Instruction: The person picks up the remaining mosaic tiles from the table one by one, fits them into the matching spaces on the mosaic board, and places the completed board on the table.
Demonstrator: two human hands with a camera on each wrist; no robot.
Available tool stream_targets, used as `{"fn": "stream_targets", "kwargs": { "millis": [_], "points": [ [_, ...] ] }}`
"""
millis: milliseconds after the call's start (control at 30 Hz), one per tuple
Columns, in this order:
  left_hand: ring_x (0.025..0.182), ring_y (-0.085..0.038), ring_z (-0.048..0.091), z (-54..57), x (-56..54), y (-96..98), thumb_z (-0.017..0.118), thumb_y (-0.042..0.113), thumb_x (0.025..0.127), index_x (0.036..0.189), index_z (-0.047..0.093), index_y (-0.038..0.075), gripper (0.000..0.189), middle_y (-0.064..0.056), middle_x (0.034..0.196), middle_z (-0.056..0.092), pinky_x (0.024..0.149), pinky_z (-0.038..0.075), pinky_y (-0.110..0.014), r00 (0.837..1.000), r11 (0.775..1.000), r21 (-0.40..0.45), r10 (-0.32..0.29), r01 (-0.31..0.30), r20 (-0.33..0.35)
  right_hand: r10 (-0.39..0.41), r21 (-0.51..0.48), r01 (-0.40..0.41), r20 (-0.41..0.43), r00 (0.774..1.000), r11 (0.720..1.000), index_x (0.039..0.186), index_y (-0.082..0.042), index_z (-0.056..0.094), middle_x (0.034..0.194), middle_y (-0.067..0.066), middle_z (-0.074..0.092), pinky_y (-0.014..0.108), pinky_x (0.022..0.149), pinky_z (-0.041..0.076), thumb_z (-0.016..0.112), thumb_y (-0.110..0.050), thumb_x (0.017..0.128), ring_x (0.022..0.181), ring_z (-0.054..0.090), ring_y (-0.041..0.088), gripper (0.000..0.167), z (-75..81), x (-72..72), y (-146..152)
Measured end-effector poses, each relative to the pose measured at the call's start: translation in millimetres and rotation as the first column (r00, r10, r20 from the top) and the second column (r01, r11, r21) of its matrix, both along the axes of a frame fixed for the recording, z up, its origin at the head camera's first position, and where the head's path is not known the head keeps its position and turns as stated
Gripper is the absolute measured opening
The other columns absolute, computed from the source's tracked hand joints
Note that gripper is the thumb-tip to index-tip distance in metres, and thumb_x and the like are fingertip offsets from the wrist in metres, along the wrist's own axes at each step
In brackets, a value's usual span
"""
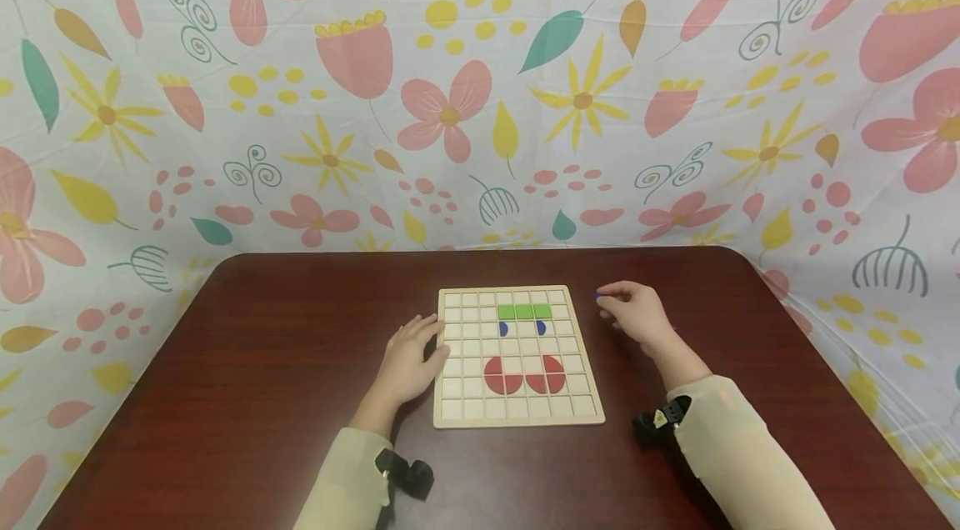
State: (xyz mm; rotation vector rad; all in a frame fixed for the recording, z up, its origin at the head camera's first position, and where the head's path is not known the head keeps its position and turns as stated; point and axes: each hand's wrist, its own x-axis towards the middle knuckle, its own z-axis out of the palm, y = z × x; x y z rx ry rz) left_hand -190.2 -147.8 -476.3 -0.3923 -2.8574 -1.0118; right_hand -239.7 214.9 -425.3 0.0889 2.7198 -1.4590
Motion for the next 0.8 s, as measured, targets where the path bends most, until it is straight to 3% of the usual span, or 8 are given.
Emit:
{"fn": "stream_targets", "kwargs": {
  "millis": [167,333,600,800],
  "points": [
    [0.140,-0.033,0.032,-0.2,-1.0,0.2,0.055,0.031,0.094,0.134,0.054,0.009,0.045,-0.010,0.144,0.046,0.113,0.021,-0.057,1.000,1.000,-0.003,0.000,0.000,-0.007,0.000,-0.099,0.001,0.014,1.000,0.995,0.120,0.003,0.059,0.102,0.016,0.065,0.026,0.065,0.054,0.055,-0.019,0.095,0.076,0.064,0.005,0.034,-2.4,4.5,-5.4],
    [0.140,-0.033,0.032,0.2,-1.5,0.2,0.055,0.030,0.094,0.133,0.054,0.009,0.045,-0.011,0.144,0.046,0.113,0.021,-0.057,1.000,1.000,-0.001,-0.001,0.001,-0.008,0.005,-0.185,-0.001,0.021,1.000,0.983,0.121,0.005,0.057,0.100,0.014,0.065,0.024,0.066,0.054,0.056,-0.018,0.094,0.075,0.065,0.001,0.035,-6.1,8.9,-11.5],
    [0.139,-0.034,0.033,0.9,-0.9,0.1,0.055,0.030,0.094,0.133,0.054,0.009,0.045,-0.011,0.144,0.047,0.113,0.021,-0.057,1.000,1.000,-0.001,0.005,-0.005,-0.013,0.015,-0.268,-0.003,0.043,0.999,0.963,0.122,0.007,0.055,0.118,0.026,0.059,0.025,0.069,0.054,0.056,-0.016,0.094,0.078,0.066,0.004,0.036,-8.8,17.2,-20.7],
    [0.139,-0.033,0.033,1.2,0.7,-0.1,0.055,0.030,0.094,0.134,0.054,0.009,0.045,-0.010,0.144,0.046,0.113,0.022,-0.057,1.000,1.000,-0.008,0.001,-0.001,-0.009,0.009,-0.293,0.012,0.071,0.997,0.956,0.120,0.007,0.054,0.114,0.025,0.061,0.025,0.070,0.055,0.057,-0.016,0.094,0.084,0.068,0.012,0.035,-9.6,22.7,-26.5]
  ]
}}
